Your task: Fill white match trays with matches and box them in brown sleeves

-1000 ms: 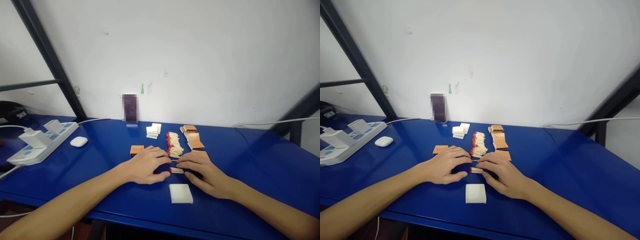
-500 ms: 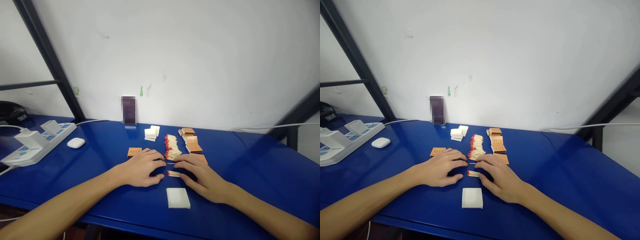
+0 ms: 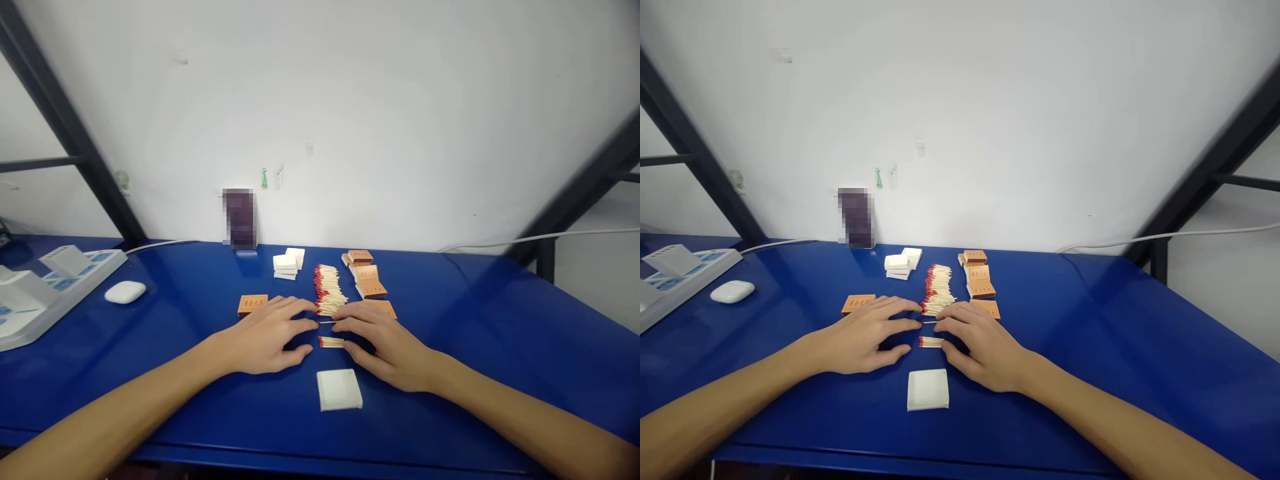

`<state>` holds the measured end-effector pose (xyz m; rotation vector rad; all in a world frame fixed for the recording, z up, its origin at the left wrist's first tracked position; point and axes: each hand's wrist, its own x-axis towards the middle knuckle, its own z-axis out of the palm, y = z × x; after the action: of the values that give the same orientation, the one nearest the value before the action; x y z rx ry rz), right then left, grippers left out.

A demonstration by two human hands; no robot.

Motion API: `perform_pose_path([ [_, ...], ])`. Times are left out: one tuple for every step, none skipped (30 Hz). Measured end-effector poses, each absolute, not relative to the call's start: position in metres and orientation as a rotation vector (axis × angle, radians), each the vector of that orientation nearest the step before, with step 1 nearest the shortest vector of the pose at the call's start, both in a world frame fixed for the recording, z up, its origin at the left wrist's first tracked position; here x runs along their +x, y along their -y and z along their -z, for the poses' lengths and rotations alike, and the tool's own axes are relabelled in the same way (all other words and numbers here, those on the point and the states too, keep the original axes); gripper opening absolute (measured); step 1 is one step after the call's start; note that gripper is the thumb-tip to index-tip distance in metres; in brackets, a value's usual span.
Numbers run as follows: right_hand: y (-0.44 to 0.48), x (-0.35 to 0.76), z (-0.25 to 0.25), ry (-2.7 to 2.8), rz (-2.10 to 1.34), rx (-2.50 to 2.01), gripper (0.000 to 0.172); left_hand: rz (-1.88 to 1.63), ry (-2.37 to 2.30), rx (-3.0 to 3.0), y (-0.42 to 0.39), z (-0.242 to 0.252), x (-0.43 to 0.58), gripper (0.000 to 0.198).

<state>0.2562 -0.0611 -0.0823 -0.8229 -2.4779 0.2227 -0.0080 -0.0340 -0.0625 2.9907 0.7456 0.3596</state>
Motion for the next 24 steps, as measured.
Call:
perform_pose_path([
  [0.0612,0.2562,0.0819,2.479,-0.224,-0.817,0.024,-0.355,-0.747,2.99,0.034,0.0623,-0.0081,0.034],
  [0.0613,0.2562,0.0817,2.479,-0.226,-0.813,0.024,-0.352,-0.749,2.988,0.034,0.0621,-0.0081,0.034],
  [0.0614,0.2562,0.0815,2.479,-0.229,-0.813,0.024,-0.351,-0.75,2.986,0.034,0.0618,-0.0081,0.033],
  [0.0613,0.2563,0.0814,2.478,-0.232,-0.813,0.024,-0.352,-0.748,2.984,0.034,0.0616,-0.008,0.033],
  [0.0613,0.2564,0.0815,2.475,-0.231,-0.814,0.024,-0.352,-0.744,2.981,0.0339,0.0614,-0.0079,0.033],
  [0.0612,0.2565,0.0816,2.473,-0.23,-0.816,0.024,-0.353,-0.739,2.98,0.0338,0.0612,-0.0078,0.033],
  [0.0612,0.2566,0.0818,2.47,-0.228,-0.819,0.024,-0.353,-0.736,2.979,0.0337,0.0611,-0.0076,0.033],
  [0.0612,0.2568,0.082,2.47,-0.226,-0.824,0.023,-0.353,-0.734,2.979,0.0336,0.061,-0.0074,0.033],
  [0.0613,0.257,0.0822,2.471,-0.225,-0.827,0.023,-0.354,-0.734,2.98,0.0335,0.061,-0.0072,0.034],
  [0.0614,0.2572,0.0824,2.473,-0.223,-0.829,0.023,-0.358,-0.733,2.98,0.0334,0.061,-0.0071,0.034],
  [0.0614,0.2573,0.0825,2.476,-0.221,-0.832,0.024,-0.365,-0.732,2.98,0.0333,0.0612,-0.0071,0.034],
  [0.0614,0.2574,0.0827,2.478,-0.22,-0.834,0.024,-0.374,-0.73,2.98,0.0333,0.0614,-0.0072,0.033],
  [0.0614,0.2574,0.0828,2.479,-0.218,-0.834,0.024,-0.383,-0.726,2.979,0.0332,0.0617,-0.0074,0.033],
  [0.0614,0.2574,0.0829,2.478,-0.215,-0.833,0.023,-0.39,-0.723,2.979,0.0331,0.062,-0.0075,0.034],
  [0.0613,0.2573,0.083,2.478,-0.214,-0.834,0.023,-0.392,-0.72,2.98,0.033,0.0622,-0.0077,0.034],
  [0.0612,0.2573,0.0831,2.478,-0.213,-0.835,0.023,-0.39,-0.718,2.982,0.033,0.0624,-0.0077,0.034],
  [0.0612,0.2572,0.0831,2.478,-0.211,-0.835,0.023,-0.386,-0.715,2.983,0.033,0.0623,-0.0077,0.035],
  [0.0612,0.257,0.083,2.478,-0.211,-0.834,0.022,-0.38,-0.714,2.983,0.0331,0.0622,-0.0076,0.035],
  [0.0613,0.2569,0.0828,2.478,-0.212,-0.835,0.022,-0.373,-0.715,2.982,0.0333,0.0619,-0.0075,0.036],
  [0.0615,0.2568,0.0825,2.479,-0.215,-0.836,0.022,-0.363,-0.717,2.98,0.0335,0.0615,-0.0073,0.036],
  [0.0618,0.2566,0.082,2.479,-0.218,-0.837,0.022,-0.352,-0.721,2.976,0.0338,0.0611,-0.0071,0.036],
  [0.062,0.2564,0.0815,2.481,-0.221,-0.836,0.021,-0.343,-0.729,2.969,0.034,0.0607,-0.007,0.036],
  [0.0623,0.2562,0.0809,2.483,-0.225,-0.837,0.021,-0.335,-0.739,2.96,0.0343,0.0604,-0.007,0.036],
  [0.0624,0.2561,0.0803,2.484,-0.226,-0.836,0.021,-0.332,-0.75,2.951,0.0344,0.0603,-0.007,0.036],
])
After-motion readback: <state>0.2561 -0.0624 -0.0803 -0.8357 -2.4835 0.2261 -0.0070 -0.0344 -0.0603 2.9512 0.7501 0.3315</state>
